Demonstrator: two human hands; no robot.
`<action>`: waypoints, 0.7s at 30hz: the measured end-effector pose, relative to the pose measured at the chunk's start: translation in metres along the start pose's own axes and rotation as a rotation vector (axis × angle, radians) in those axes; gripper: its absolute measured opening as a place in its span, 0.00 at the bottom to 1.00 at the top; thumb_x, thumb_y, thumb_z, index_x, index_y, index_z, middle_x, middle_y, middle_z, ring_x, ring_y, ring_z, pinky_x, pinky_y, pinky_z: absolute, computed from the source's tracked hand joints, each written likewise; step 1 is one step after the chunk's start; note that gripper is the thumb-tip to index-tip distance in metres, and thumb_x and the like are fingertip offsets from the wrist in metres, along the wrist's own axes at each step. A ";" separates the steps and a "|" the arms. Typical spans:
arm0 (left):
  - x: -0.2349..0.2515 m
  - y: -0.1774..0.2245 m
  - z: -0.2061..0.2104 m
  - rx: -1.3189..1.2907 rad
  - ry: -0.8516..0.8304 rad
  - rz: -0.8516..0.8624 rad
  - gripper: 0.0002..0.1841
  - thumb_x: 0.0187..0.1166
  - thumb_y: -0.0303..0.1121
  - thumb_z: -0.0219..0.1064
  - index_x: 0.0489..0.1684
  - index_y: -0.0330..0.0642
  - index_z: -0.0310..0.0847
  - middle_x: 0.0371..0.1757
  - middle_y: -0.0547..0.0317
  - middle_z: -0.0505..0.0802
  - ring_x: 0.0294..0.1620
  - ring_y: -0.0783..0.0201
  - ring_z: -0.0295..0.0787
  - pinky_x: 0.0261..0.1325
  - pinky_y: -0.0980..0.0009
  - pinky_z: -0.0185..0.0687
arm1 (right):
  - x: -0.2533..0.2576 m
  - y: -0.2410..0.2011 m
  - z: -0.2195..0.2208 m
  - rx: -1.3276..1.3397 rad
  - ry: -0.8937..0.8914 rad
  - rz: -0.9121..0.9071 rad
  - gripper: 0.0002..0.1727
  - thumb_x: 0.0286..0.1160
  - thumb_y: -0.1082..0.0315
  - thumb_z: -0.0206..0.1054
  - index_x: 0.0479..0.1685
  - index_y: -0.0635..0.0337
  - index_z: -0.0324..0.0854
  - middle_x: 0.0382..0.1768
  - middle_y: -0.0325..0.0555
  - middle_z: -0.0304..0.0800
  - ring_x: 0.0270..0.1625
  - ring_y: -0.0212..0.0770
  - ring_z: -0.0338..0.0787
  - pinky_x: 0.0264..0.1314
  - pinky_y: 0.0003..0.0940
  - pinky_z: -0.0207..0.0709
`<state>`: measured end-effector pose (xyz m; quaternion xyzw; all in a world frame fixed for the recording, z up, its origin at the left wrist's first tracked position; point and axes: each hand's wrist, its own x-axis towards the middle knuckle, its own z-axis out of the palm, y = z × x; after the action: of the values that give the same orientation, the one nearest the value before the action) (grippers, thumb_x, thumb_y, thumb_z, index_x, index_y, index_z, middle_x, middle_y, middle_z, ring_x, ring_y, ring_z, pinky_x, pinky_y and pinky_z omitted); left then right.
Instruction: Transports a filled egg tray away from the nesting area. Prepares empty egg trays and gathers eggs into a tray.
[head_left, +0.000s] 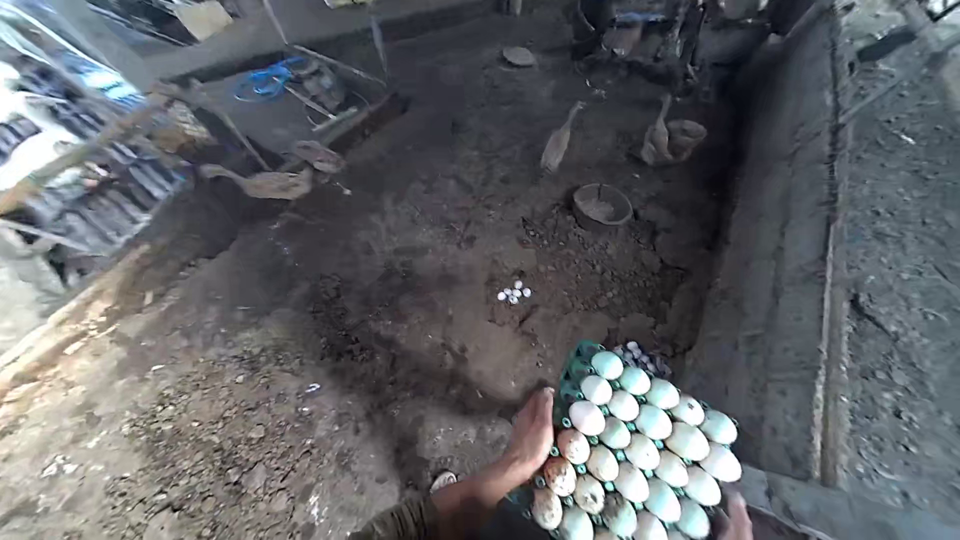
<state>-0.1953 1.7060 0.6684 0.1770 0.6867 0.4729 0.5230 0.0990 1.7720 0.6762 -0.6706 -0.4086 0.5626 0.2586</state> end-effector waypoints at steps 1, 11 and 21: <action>0.017 0.009 0.010 0.008 -0.001 -0.011 0.30 0.96 0.46 0.37 0.78 0.29 0.73 0.76 0.35 0.82 0.81 0.48 0.75 0.85 0.50 0.66 | 0.024 -0.006 0.005 0.016 0.045 0.002 0.41 0.89 0.35 0.30 0.88 0.53 0.59 0.75 0.46 0.79 0.74 0.36 0.81 0.75 0.44 0.78; 0.203 0.070 0.100 -0.030 -0.055 -0.049 0.28 0.95 0.43 0.38 0.72 0.30 0.76 0.70 0.38 0.85 0.76 0.52 0.79 0.81 0.52 0.70 | 0.227 -0.085 0.022 0.044 0.257 0.159 0.40 0.90 0.35 0.25 0.80 0.49 0.69 0.63 0.41 0.87 0.62 0.34 0.88 0.63 0.44 0.84; 0.417 0.088 0.146 -0.041 -0.253 -0.040 0.26 0.94 0.42 0.40 0.63 0.30 0.80 0.62 0.42 0.87 0.66 0.56 0.84 0.73 0.55 0.77 | 0.389 -0.121 0.065 0.027 0.478 0.135 0.37 0.92 0.38 0.27 0.77 0.53 0.71 0.59 0.38 0.89 0.57 0.31 0.89 0.60 0.40 0.86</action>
<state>-0.2507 2.1242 0.5109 0.2107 0.6087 0.4502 0.6184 0.0184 2.1556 0.5471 -0.8069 -0.2825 0.4095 0.3185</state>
